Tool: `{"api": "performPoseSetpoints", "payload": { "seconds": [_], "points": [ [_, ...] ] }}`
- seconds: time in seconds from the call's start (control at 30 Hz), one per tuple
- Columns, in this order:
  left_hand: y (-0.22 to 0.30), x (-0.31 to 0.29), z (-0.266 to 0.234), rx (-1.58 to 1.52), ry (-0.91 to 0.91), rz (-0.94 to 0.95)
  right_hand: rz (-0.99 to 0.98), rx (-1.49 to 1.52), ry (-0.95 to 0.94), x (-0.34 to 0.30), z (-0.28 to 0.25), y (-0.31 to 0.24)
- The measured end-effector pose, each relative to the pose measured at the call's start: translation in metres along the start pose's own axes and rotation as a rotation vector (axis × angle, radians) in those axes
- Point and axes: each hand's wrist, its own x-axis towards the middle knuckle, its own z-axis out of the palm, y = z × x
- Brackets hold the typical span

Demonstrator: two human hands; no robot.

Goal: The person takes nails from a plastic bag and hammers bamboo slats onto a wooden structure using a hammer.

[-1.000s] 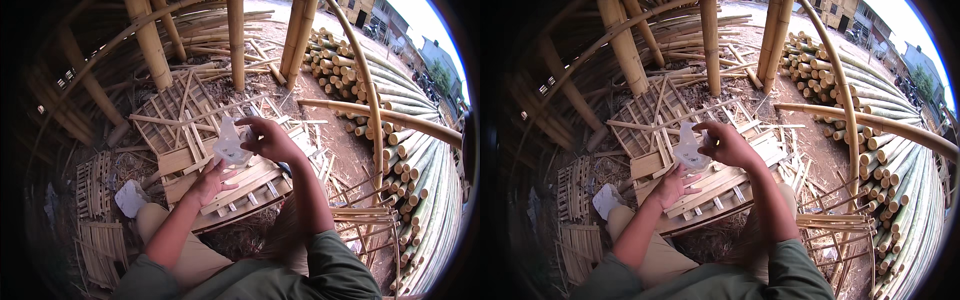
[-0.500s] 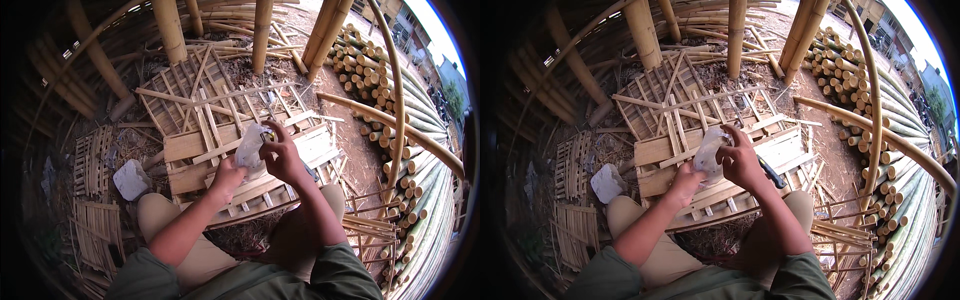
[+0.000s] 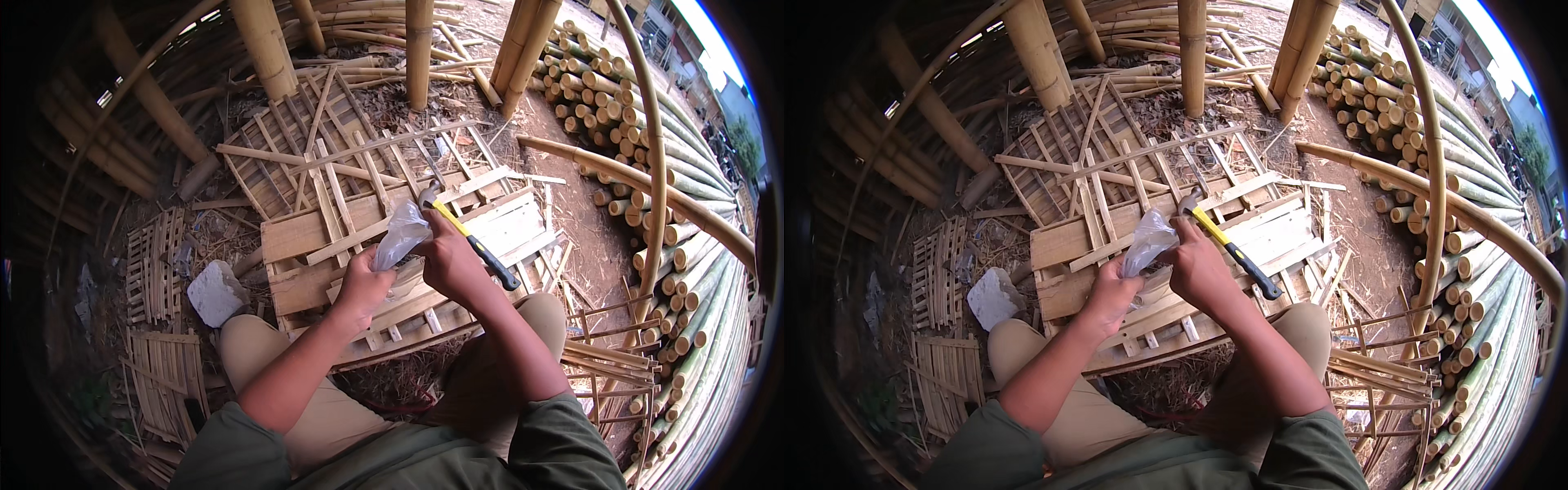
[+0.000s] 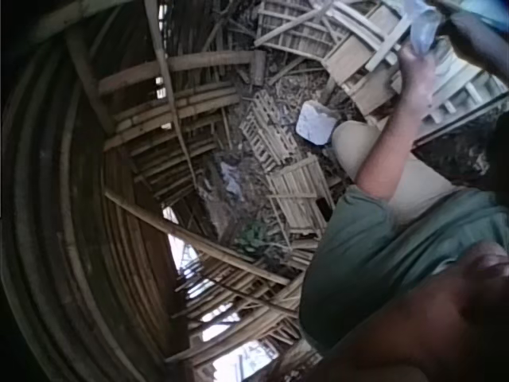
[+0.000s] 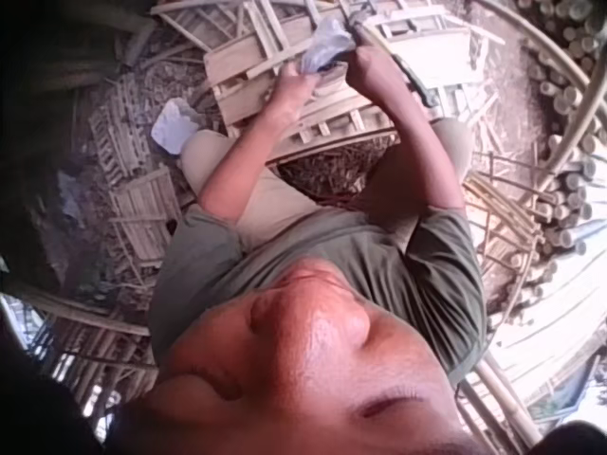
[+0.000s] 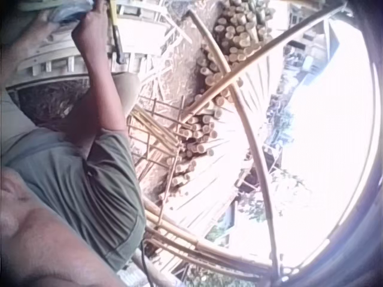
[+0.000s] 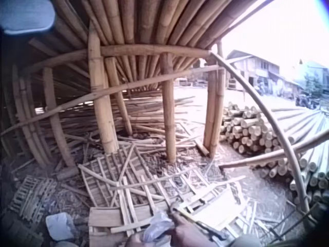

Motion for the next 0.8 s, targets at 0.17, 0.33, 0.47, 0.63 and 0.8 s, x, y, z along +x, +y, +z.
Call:
{"api": "performPoseSetpoints", "payload": {
  "seconds": [0.17,0.33,0.47,0.63,0.8],
  "points": [
    [-0.004,0.002,-0.003,-0.024,0.022,0.062,0.111,0.029,-0.077,0.001,-0.002,-0.005],
    [0.003,-0.002,-0.005,-0.041,0.012,0.078,0.144,0.066,-0.044,0.004,-0.007,-0.01],
    [0.003,0.0,-0.006,-0.054,0.001,0.058,0.183,0.064,-0.05,0.004,-0.006,-0.013],
    [0.0,0.001,-0.007,-0.046,0.001,0.068,0.16,0.058,0.001,0.001,-0.002,-0.01],
    [-0.001,0.001,-0.007,-0.05,-0.004,0.097,0.147,0.065,-0.063,0.001,0.004,-0.002]
  ]
}}
